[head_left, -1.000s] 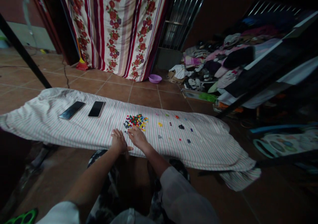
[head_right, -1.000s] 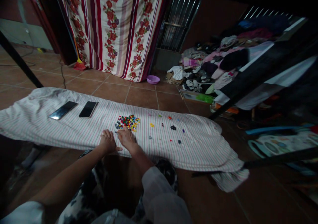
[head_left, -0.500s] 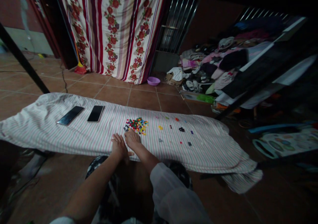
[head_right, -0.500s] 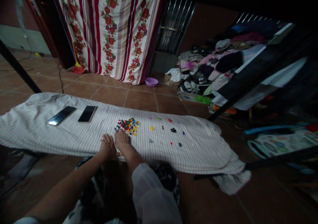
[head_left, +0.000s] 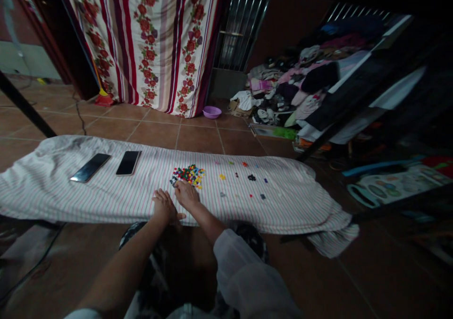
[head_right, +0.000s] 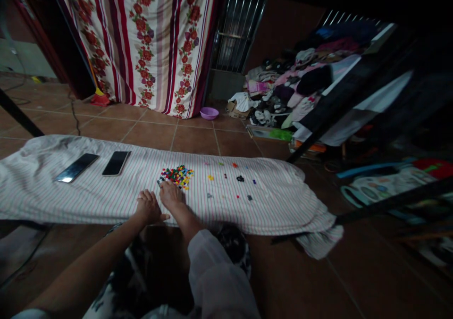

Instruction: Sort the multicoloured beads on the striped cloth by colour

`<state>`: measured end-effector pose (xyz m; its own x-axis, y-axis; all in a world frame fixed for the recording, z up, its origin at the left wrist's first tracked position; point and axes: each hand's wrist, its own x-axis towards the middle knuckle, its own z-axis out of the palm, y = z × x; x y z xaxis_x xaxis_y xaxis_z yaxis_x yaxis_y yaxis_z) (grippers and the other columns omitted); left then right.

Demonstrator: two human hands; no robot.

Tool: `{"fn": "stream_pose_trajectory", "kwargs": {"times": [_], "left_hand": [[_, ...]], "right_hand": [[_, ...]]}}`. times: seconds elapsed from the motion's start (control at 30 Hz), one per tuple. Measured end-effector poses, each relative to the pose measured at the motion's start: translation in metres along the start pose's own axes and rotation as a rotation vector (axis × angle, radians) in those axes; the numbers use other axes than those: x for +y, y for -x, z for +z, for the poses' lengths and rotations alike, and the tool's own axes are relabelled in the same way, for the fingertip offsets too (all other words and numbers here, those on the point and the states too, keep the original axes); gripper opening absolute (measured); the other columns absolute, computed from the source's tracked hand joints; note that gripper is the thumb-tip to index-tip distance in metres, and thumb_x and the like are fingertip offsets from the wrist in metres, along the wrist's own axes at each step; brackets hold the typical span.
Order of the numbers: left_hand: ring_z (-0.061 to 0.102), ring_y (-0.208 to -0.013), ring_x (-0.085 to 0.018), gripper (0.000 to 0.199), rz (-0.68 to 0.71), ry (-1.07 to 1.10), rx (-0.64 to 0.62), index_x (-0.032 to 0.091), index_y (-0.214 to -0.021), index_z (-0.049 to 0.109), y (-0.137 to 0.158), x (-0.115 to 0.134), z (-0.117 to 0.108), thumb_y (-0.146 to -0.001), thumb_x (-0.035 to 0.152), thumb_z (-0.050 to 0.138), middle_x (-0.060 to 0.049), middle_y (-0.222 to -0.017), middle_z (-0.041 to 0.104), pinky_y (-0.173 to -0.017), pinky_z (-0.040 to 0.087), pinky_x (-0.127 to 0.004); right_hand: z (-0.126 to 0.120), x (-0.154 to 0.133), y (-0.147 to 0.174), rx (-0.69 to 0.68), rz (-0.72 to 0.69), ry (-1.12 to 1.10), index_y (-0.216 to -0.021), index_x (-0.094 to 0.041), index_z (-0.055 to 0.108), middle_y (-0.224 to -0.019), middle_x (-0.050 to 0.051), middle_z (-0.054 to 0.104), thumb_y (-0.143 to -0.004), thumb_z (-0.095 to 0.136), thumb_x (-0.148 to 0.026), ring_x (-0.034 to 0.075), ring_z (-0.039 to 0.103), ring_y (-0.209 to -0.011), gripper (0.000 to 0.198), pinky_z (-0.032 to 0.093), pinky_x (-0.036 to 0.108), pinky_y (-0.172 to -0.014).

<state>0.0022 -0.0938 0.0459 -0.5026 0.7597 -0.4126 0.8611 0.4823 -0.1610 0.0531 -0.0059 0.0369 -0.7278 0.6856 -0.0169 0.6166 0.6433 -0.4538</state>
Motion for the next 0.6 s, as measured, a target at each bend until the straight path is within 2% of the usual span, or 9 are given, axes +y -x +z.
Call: {"fn": "stream_pose_trajectory", "kwargs": {"times": [0.27,0.47,0.6], "left_hand": [[0.019,-0.147,-0.055,0.138,-0.036,0.003,-0.042,-0.015,-0.149,0.017,0.002,0.003,-0.009,-0.064,0.091,0.041,-0.043,-0.156,0.014,-0.111,0.031,-0.058],[0.025,-0.145,-0.055,0.129,-0.026,-0.013,-0.004,-0.016,-0.148,0.022,-0.001,0.001,-0.003,-0.068,0.083,0.046,-0.044,-0.154,0.021,-0.108,0.034,-0.057],[0.032,-0.142,-0.054,0.12,-0.002,-0.061,0.013,-0.016,-0.147,0.026,-0.002,-0.001,0.0,-0.073,0.077,0.042,-0.045,-0.152,0.026,-0.105,0.035,-0.056]], "right_hand": [[-0.005,0.026,0.01,0.08,0.0,-0.041,-0.11,-0.023,0.066,-0.112,0.006,0.07,-0.096,0.049,-0.024,0.018,0.063,-0.1,0.021,0.045,0.028,-0.084],[-0.015,0.047,0.018,0.113,0.022,-0.062,-0.109,-0.022,0.065,-0.112,0.006,0.07,-0.094,0.051,-0.021,0.018,0.062,-0.102,0.021,0.045,0.027,-0.086],[-0.026,0.07,0.028,0.159,0.056,-0.069,-0.108,-0.023,0.065,-0.109,0.005,0.069,-0.093,0.05,-0.02,0.017,0.063,-0.099,0.021,0.045,0.026,-0.084]]}}
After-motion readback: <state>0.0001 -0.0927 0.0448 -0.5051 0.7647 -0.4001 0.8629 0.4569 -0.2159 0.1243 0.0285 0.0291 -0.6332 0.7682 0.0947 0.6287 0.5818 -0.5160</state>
